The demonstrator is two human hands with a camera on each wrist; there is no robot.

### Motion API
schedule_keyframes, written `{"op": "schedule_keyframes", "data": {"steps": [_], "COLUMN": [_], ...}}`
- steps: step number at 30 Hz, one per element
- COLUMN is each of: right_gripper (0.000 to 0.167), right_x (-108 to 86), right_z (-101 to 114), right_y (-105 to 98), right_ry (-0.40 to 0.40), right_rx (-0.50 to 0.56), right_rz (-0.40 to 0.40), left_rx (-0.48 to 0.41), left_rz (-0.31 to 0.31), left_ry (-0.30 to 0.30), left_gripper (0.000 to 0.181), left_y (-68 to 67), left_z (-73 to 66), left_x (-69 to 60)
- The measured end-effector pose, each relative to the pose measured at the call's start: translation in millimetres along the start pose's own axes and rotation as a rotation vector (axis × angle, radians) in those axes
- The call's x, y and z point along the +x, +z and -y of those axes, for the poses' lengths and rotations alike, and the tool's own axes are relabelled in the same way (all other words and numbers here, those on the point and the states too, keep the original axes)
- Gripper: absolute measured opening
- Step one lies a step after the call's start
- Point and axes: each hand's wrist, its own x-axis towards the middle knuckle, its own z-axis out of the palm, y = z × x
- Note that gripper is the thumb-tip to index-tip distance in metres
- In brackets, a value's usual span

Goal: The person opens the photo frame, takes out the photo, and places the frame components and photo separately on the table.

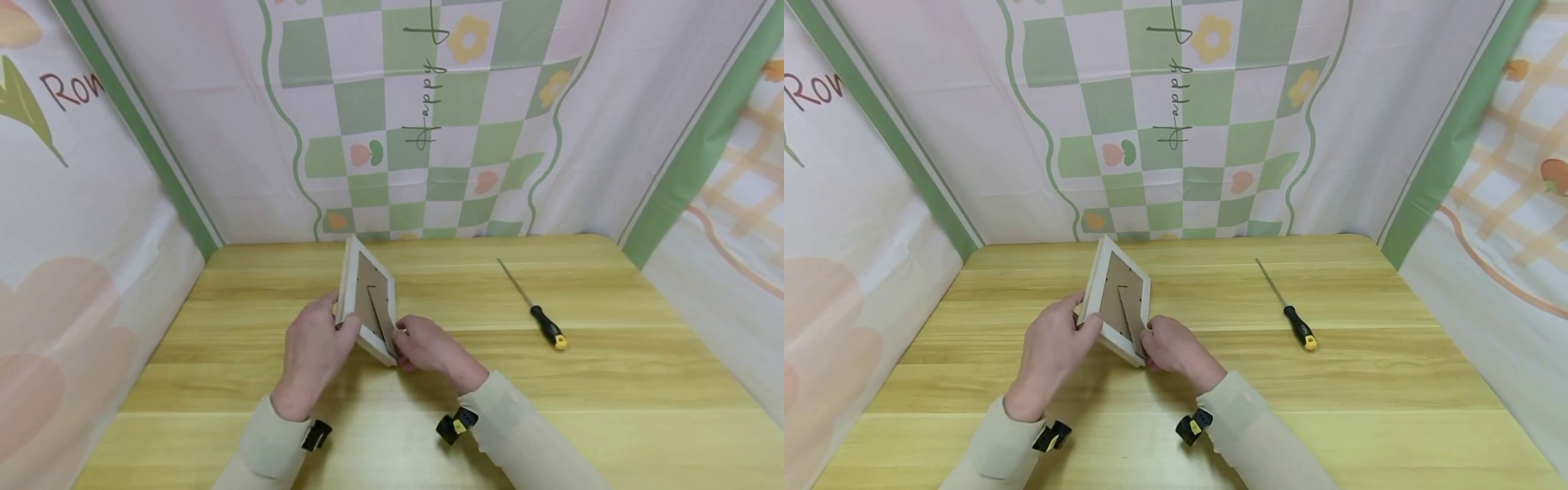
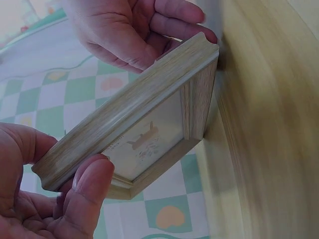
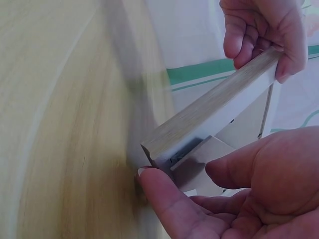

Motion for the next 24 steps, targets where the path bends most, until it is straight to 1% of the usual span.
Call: {"op": "schedule_keyframes", "data": {"steps": [3, 7, 12, 19, 21, 24], "right_gripper": [0.035, 0.039, 0.039, 0.039, 0.04, 0.037], "right_x": [-0.1, -1.2, -2.2, -4.7, -4.8, -4.8], "right_z": [0.2, 0.4, -0.2, -2.5, -3.5, -5.4], "right_y": [0.4, 0.3, -0.7, -5.3, -7.0, -9.8], "right_ry": [0.002, 0.009, 0.025, 0.034, 0.041, 0.048], "right_rx": [0.001, 0.009, 0.022, 0.009, 0.002, -0.007], "right_rz": [-0.006, -0.014, -0.018, -0.028, -0.034, -0.042], "left_rx": [-0.003, -0.007, -0.01, -0.034, -0.046, -0.068], "left_rz": [0.011, 0.037, 0.059, 0.085, 0.098, 0.124], "left_ry": [-0.01, -0.041, -0.068, -0.075, -0.08, -0.089], "left_gripper": [0.048, 0.054, 0.054, 0.054, 0.056, 0.058], "left_y": [-0.5, -1.9, -2.3, -0.4, -0.3, 0.0], "left_z": [1.3, 3.5, 6.1, 8.6, 8.8, 8.9], "left_x": [0.1, 0.0, -0.4, -0.7, -1.0, -1.7]}}
